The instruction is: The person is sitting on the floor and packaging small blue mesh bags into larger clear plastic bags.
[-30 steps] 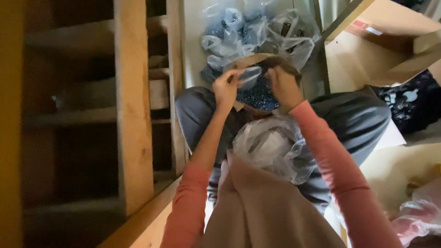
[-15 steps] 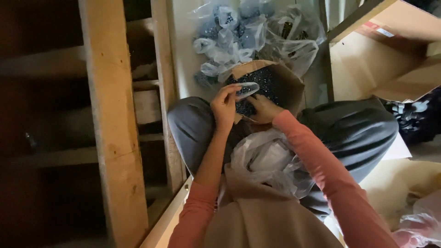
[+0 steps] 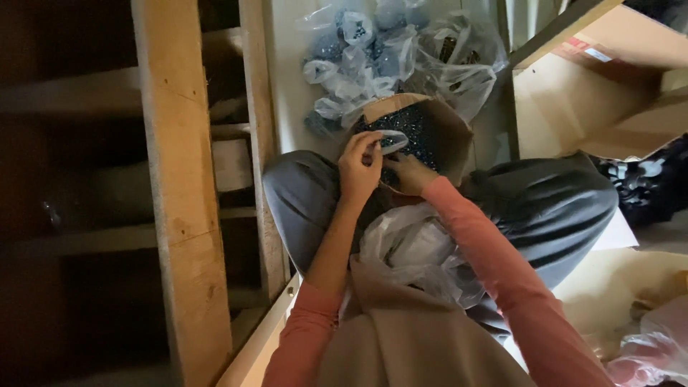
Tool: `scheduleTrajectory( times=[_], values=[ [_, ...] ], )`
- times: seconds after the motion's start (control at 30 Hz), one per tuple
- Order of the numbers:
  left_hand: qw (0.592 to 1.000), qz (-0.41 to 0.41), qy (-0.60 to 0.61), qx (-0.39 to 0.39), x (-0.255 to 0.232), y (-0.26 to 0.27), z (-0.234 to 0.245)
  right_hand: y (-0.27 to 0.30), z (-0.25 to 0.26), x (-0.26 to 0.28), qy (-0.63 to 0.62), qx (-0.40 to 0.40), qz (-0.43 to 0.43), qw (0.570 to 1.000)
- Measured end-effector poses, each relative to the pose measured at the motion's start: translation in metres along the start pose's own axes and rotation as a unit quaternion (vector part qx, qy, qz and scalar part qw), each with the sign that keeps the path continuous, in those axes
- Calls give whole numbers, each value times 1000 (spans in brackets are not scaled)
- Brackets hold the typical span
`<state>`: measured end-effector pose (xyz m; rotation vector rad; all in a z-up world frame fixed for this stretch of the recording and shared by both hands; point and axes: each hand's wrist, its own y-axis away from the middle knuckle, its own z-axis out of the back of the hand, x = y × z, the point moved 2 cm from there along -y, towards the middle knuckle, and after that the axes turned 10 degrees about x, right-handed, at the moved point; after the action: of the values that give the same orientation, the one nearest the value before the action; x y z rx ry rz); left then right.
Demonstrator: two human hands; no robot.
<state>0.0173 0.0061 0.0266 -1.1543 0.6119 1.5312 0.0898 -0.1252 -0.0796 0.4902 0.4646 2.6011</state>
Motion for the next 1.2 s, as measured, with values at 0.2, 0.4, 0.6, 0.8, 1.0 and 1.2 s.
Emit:
scheduleTrajectory(
  times=[0.2,0.4,0.6,0.8,1.0,1.2],
  values=[
    [999,-7,35,23,4,2,0,1,6,11,-238,-19,-17,971],
    [997,-4,69,14,17,2,-5,16,-9,-37,-467,-102,-81,874],
    [996,8,87,0,8,2,-2,71,43,-21,-896,-85,-26,436],
    [995,5,98,-1,14,0,-5,61,4,-43,-953,-100,-15,287],
    [994,-11,106,4,17,0,-3,90,56,-1,-981,-172,-2,86],
    [994,-5,106,3,31,0,-8,94,61,0,-979,-201,-5,25]
  ],
)
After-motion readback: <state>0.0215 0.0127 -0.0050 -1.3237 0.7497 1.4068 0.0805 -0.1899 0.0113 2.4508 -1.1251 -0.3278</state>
